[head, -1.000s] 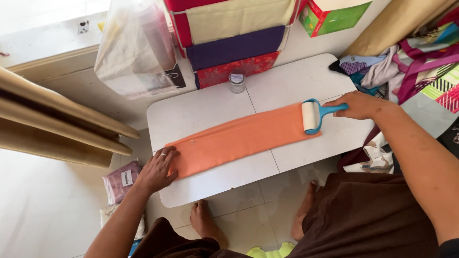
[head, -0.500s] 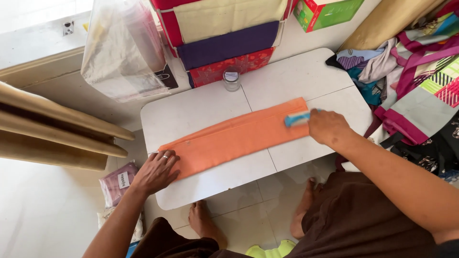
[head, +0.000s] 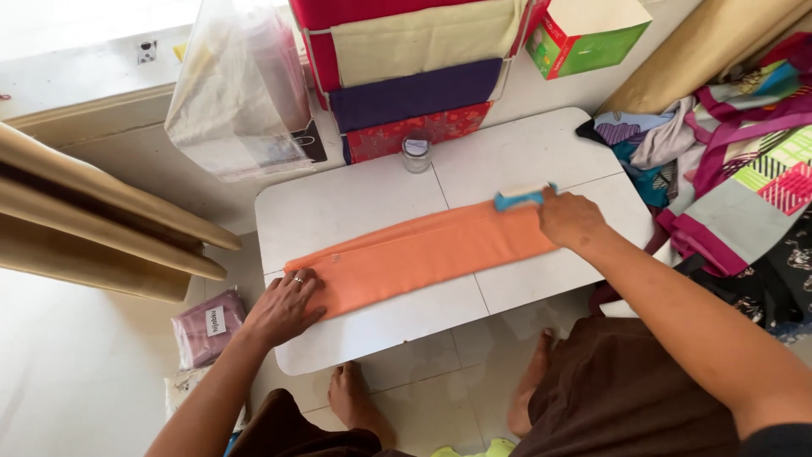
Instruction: The person takes an orange cloth, unfolds it on a table, uses a lint roller to clean both sides, and then folds it neatly.
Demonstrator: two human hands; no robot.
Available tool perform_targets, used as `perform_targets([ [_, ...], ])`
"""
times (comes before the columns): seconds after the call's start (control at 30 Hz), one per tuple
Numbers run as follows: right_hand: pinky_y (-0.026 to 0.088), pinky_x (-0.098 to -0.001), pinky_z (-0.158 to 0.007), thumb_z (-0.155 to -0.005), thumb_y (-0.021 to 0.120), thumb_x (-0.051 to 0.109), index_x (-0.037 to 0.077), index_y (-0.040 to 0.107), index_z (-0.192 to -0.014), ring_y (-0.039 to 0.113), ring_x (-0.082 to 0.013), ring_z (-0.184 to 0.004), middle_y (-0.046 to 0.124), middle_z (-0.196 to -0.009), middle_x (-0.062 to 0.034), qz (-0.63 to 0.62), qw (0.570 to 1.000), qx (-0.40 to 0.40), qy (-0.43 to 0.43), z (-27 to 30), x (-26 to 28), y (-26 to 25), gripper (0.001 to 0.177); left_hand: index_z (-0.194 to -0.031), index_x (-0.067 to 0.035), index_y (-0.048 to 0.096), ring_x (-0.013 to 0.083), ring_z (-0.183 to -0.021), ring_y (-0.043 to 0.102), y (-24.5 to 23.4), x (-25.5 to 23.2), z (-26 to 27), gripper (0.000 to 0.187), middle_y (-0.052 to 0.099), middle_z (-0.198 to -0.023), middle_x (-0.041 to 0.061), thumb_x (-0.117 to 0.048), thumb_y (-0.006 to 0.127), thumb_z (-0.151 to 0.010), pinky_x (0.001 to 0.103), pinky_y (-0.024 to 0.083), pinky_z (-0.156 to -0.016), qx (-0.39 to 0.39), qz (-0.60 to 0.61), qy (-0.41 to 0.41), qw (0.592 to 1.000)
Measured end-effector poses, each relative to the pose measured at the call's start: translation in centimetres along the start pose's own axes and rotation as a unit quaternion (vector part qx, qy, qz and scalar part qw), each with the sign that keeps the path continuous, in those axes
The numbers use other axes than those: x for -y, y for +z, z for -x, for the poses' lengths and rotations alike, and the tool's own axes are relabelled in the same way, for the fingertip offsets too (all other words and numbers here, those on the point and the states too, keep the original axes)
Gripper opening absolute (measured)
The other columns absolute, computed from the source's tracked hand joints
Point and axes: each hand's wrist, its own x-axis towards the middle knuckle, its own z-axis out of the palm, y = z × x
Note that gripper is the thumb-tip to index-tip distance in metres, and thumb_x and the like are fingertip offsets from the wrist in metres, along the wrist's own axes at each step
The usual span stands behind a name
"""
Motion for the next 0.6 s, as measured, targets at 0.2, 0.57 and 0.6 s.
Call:
perform_targets([
  [0.2, 0.06, -0.0609, -0.077, -0.098, 0.041, 0.024, -0.009, 0.058, -0.139, 0.075, -0.0486, -0.097, 0.075, -0.103, -0.0327, 0.02, 0.999, 0.034, -0.009, -1.4, -1.9, 1.9, 0.055, -0.127, -0.019, 0.052, 0.0264, -0.134, 0.052, -0.1, -0.2, 0.1, 0.047, 0.048, -0.133, 0.004, -0.051, 0.061, -0.094, 0.043, 0.051, -0.105, 0.008, -0.008, -0.017, 1.0],
  [0.57, 0.057, -0.0655, -0.08, -0.099, 0.038, 0.019, -0.013, 0.044, -0.145, 0.072, -0.0539, -0.1, 0.071, -0.108, -0.039, -0.016, 1.0, -0.023, -0.014, -1.4, -0.3, 2.5, 0.056, -0.131, -0.019, 0.05, 0.0271, -0.14, 0.048, -1.3, -0.8, 0.8, 0.046, 0.048, -0.139, 0.006, -0.049, 0.058, -0.097, 0.045, 0.048, -0.111, 0.014, -0.022, -0.019, 0.999],
  [0.6, 0.057, -0.0651, -0.079, -0.098, 0.041, 0.025, -0.01, 0.051, -0.142, 0.073, -0.052, -0.1, 0.073, -0.108, -0.0354, 0.015, 1.0, 0.01, -0.017, -2.1, -1.6, 3.7, 0.057, -0.131, -0.019, 0.049, 0.0266, -0.141, 0.046, -1.4, -0.8, 1.0, 0.046, 0.046, -0.14, 0.005, -0.05, 0.056, -0.097, 0.045, 0.047, -0.111, 0.009, -0.026, -0.016, 1.0],
])
